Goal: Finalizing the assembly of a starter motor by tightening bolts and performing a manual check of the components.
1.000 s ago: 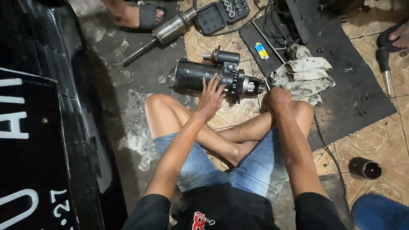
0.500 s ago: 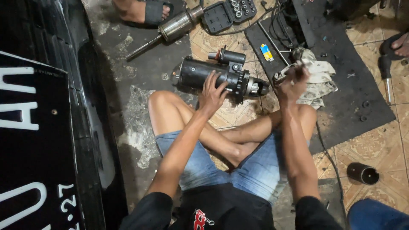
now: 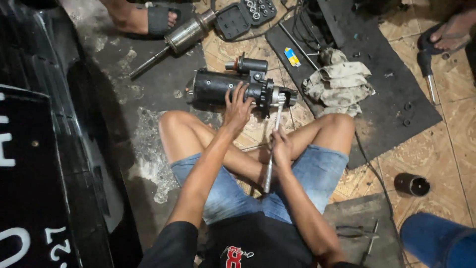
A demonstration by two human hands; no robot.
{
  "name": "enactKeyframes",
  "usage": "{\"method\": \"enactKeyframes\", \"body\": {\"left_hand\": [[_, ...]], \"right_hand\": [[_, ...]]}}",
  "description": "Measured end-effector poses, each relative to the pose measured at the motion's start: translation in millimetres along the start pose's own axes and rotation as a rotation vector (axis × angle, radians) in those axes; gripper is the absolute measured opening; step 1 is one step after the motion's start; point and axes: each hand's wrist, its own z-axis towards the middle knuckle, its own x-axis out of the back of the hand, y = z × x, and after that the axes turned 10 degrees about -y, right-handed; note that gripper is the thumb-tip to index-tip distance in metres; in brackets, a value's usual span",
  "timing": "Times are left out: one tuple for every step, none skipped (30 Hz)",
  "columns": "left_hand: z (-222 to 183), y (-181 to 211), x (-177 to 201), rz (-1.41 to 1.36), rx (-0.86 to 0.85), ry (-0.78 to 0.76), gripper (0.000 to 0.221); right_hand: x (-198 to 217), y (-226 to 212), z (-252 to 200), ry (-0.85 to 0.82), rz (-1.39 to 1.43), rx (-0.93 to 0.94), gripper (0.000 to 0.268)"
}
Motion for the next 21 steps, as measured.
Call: {"method": "enactKeyframes", "body": {"left_hand": [[-0.9,-1.6,-0.5,-0.002,0.002,-0.008,0.022],[-0.6,1.1,-4.3,-0.012,0.0,-0.016,0.021],[-0.7,0.3,-6.5,-0.023,-0.012,-0.022,0.021],[-0.3,-1.0,-8.4,-0.013,0.006,-0.04,0.021],[0.0,-2.5,-9.8,-0.004,0.025,-0.058,0.02],[-0.1,-3.3,-12.5,-0.007,0.018,-0.057,0.02],[-0.2,-4.4,-14.7,-0.009,0.02,-0.058,0.018],[-1.3,-8.6,-15.2,-0.006,0.025,-0.06,0.016],[0.3,-8.8,-19.0,-0.004,0.021,-0.059,0.016],[-0.6,-10.4,-21.9,-0.002,0.033,-0.058,0.017],[-1.3,-12.4,-25.0,0.001,0.045,-0.057,0.018],[-1.0,-12.1,-22.9,0.003,0.044,-0.06,0.018],[-0.5,-12.0,-20.9,0.0,0.053,-0.061,0.018],[-0.6,-10.2,-19.8,-0.006,0.062,-0.063,0.019],[-0.9,-9.1,-19.5,-0.007,0.061,-0.067,0.019],[-0.9,-9.1,-18.6,-0.007,0.067,-0.066,0.019],[-1.0,-9.3,-17.6,-0.007,0.073,-0.064,0.019],[-0.1,-9.6,-17.7,-0.007,0.074,-0.065,0.019],[0.8,-10.1,-17.8,0.0,0.073,-0.058,0.02],[-0.1,-9.4,-18.5,0.004,0.072,-0.053,0.02],[-0.6,-7.3,-17.2,0.003,0.073,-0.057,0.02]], "right_hand": [[-2.1,9.8,3.7,-0.006,0.096,-0.128,0.022],[0.3,19.1,7.5,-0.004,0.191,-0.254,0.044],[-4.6,26.2,7.3,0.013,0.196,-0.253,0.044],[-10.0,32.6,7.8,-0.014,0.187,-0.213,0.041],[-15.8,38.9,8.2,-0.04,0.178,-0.174,0.039],[-19.3,41.1,11.0,-0.034,0.18,-0.169,0.039],[-23.0,43.2,13.6,-0.057,0.178,-0.139,0.04],[-30.0,45.9,16.3,-0.085,0.178,-0.111,0.041],[-30.8,46.8,20.3,-0.085,0.181,-0.108,0.041],[-33.1,49.1,23.1,-0.112,0.247,-0.114,0.042],[-35.6,51.4,26.3,-0.14,0.313,-0.12,0.042],[-38.9,48.8,23.1,-0.14,0.316,-0.122,0.042],[-42.3,46.2,20.3,-0.126,0.309,-0.115,0.041],[-44.1,43.8,16.8,-0.11,0.299,-0.108,0.04],[-46.3,45.0,13.3,-0.108,0.3,-0.112,0.04],[-49.7,46.0,10.4,-0.083,0.273,-0.102,0.04],[-53.2,47.1,7.3,-0.058,0.245,-0.093,0.041],[-58.0,44.9,4.2,-0.058,0.245,-0.095,0.041],[-62.9,42.8,1.1,-0.06,0.284,-0.112,0.04],[-66.7,41.5,-3.3,-0.06,0.322,-0.131,0.039],[-68.5,38.0,-7.0,-0.058,0.321,-0.135,0.039]]}}
